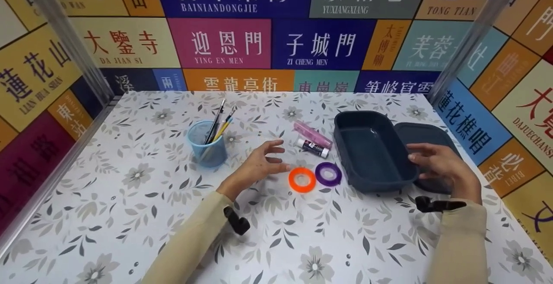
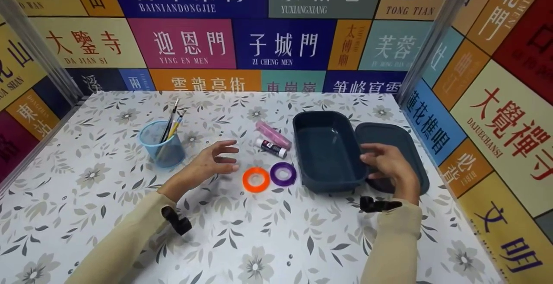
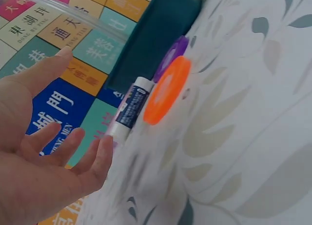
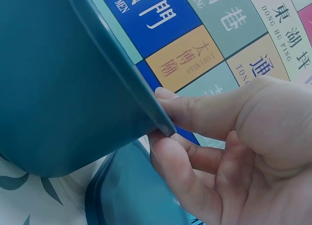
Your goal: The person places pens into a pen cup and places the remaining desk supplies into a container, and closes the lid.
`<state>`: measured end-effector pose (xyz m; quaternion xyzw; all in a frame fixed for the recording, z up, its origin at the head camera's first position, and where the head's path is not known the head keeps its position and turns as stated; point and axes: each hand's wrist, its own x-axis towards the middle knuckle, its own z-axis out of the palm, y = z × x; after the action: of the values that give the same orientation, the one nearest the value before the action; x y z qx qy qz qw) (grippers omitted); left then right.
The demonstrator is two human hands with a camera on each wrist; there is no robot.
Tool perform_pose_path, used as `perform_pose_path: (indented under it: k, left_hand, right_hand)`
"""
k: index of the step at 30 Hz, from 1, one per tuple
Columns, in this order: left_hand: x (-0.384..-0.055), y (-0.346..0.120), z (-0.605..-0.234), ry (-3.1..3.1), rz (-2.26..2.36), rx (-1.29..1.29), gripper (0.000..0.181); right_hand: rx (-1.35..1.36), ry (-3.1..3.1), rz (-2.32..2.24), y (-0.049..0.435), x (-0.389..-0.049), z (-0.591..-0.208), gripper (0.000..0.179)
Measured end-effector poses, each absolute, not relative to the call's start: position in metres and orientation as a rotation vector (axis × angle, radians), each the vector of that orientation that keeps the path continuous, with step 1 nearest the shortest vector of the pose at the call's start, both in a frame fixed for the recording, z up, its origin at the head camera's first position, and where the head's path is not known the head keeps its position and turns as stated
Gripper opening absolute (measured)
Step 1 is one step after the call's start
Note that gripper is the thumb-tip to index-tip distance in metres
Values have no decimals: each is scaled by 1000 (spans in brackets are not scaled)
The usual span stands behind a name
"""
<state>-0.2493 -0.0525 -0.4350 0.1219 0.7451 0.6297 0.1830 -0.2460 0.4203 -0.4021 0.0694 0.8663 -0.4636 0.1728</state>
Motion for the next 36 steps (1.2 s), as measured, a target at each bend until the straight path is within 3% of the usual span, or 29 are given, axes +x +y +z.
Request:
perform_pose_path:
  k: [13,36]
  left_hand:
    - [-247,-35,-451,2159,1637,352,84]
    - [-258,-18,-457,2424,1139,715,91]
  right_hand:
    - [172,2477,-1301,420,-246,-403,69]
    - [195,2456,-1320,420,-245,-403,71]
